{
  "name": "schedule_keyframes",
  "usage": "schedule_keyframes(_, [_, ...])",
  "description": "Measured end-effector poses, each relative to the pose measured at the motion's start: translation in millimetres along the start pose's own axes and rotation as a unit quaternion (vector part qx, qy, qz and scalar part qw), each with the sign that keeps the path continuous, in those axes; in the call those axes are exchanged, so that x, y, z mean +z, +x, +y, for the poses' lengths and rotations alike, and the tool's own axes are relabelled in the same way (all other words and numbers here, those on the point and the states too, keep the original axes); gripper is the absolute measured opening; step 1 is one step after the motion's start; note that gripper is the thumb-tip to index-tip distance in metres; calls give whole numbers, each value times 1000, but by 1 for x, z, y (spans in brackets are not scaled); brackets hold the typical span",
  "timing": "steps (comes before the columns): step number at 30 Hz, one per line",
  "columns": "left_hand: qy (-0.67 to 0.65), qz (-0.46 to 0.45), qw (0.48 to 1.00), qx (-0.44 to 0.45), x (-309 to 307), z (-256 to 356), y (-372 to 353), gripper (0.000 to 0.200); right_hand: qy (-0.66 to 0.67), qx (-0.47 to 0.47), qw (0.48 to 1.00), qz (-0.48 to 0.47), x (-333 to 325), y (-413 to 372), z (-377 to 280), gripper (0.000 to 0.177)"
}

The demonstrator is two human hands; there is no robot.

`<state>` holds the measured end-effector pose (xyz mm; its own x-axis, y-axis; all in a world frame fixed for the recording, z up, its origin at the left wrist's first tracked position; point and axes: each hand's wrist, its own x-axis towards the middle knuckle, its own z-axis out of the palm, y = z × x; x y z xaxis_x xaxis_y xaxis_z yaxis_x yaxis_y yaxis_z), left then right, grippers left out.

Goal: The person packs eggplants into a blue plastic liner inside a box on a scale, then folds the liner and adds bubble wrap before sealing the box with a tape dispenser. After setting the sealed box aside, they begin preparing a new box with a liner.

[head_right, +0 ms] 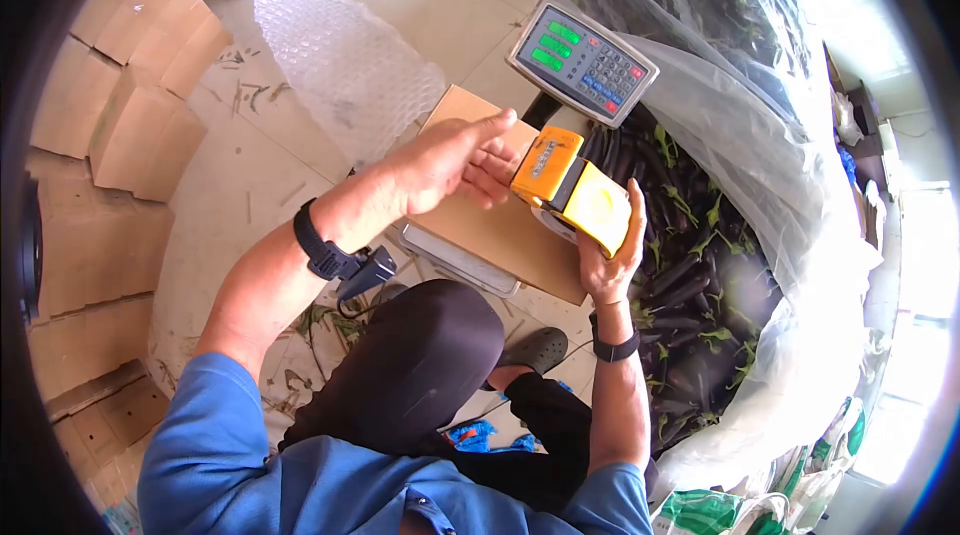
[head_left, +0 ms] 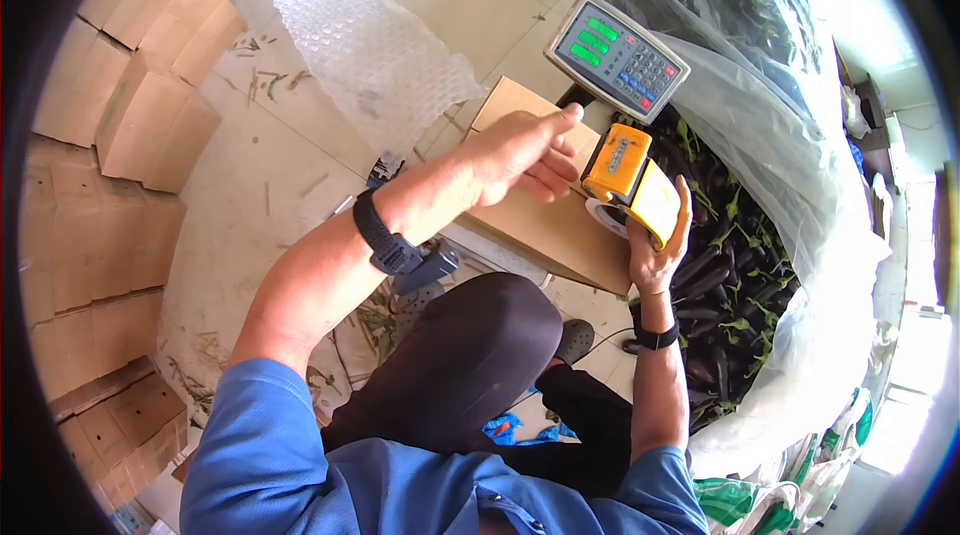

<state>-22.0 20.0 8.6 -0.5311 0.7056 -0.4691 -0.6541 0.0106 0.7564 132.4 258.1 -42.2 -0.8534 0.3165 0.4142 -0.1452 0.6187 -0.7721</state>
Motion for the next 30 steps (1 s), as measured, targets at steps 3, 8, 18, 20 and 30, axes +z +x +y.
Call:
schedule_keyframes(3, [-7, 30, 1000, -3, 15, 0, -2, 57, 18, 2, 1000, 1, 0, 0, -2, 80])
schedule_keyframes(8, [79, 58, 991, 92, 36, 4, -8, 34, 28, -20, 999, 2, -2, 1, -8, 78])
schedule_keyframes(18, [290, 333, 832, 335, -100, 75, -80, 22, 9, 15, 999, 44, -5, -8, 9, 62])
schedule_keyframes(20, [198, 303, 888, 284, -156, 52, -73, 22, -47, -7, 999, 26, -5, -7, 11, 67])
schedule_keyframes(30, [-26, 257, 942, 214, -208, -67, 6, 19, -84, -2, 996, -30, -1, -4, 6, 72])
